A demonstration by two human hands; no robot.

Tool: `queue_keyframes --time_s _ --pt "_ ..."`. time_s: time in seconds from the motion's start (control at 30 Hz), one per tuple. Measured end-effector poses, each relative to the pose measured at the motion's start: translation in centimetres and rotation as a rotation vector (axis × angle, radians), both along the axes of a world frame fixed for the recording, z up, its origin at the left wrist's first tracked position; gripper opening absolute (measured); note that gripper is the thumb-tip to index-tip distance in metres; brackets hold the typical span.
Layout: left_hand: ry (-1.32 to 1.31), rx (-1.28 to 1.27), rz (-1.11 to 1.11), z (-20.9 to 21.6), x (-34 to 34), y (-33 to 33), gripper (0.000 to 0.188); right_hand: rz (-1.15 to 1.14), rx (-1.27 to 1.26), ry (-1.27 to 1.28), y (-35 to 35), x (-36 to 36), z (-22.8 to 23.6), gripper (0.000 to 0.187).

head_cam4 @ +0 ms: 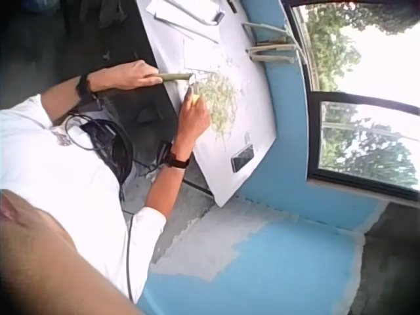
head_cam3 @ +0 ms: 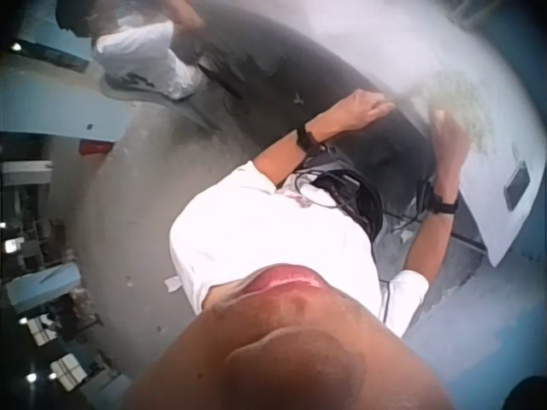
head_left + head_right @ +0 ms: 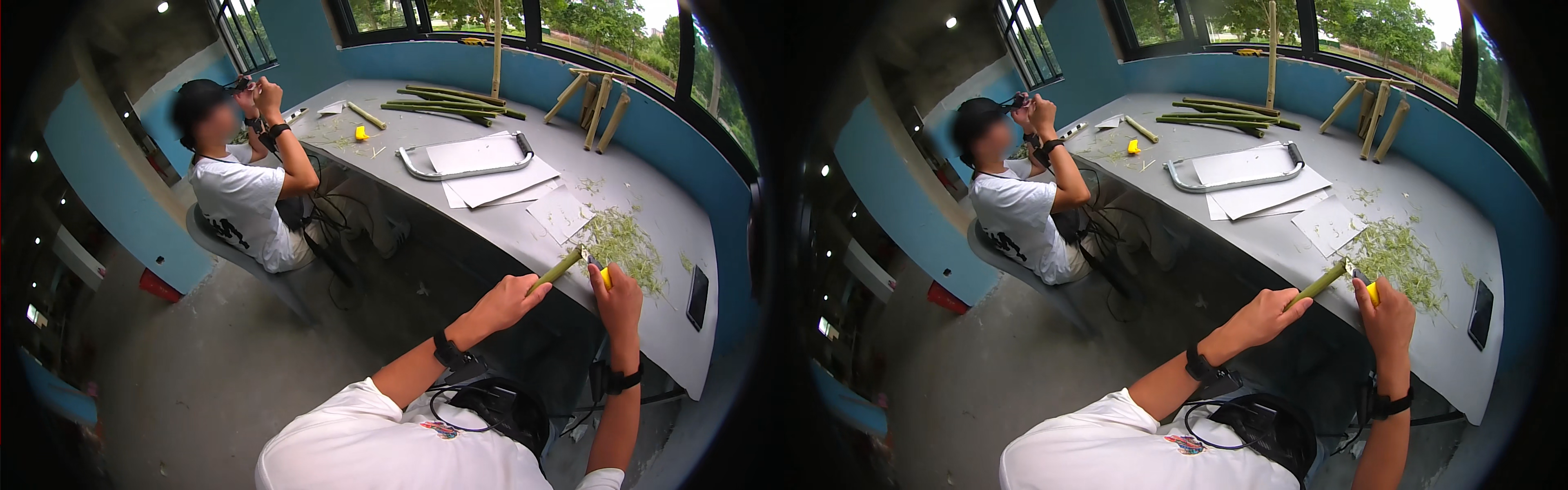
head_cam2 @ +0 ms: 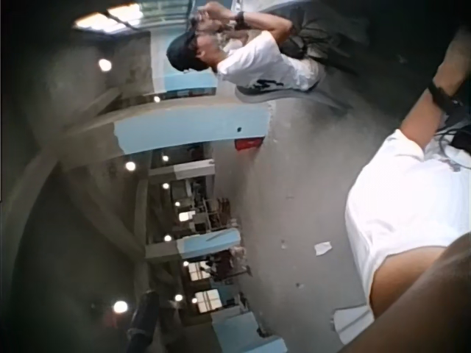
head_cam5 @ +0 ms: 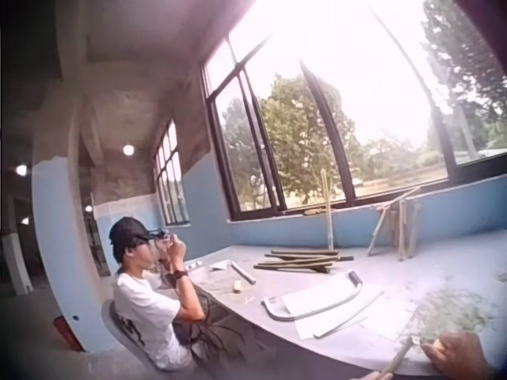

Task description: Scraping the outer layer of a bamboo pole with a yellow scraping tool.

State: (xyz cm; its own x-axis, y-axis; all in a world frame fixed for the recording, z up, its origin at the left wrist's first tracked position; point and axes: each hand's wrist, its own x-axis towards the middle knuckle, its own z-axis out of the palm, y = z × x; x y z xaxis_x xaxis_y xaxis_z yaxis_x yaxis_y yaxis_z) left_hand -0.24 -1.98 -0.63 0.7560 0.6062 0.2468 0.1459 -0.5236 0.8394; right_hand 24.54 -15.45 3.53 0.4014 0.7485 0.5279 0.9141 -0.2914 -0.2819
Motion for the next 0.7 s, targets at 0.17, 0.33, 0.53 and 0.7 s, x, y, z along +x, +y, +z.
queue_keyframes --time_s 0.17,0.33,0.53,0.7 --pt "0.007 -0.057 -0.038 -0.8 0.1 -0.7 0.053 -0.044 0.072 -0.008 -0.1 0.4 -0.5 0.059" --pt "0.039 -0.093 0.013 -0.9 0.6 -0.7 0.055 0.014 0.055 0.007 -0.3 0.1 0.0 0.059" --pt "0.109 -0.462 -0.206 -1.1 1.7 1.2 0.056 0.033 0.050 0.024 -0.7 0.1 0.0 0.060" --pt "0.083 -0.698 -0.348 -1.2 1.8 1.7 0.057 0.078 0.033 0.033 -0.6 -0.2 0.5 0.062"
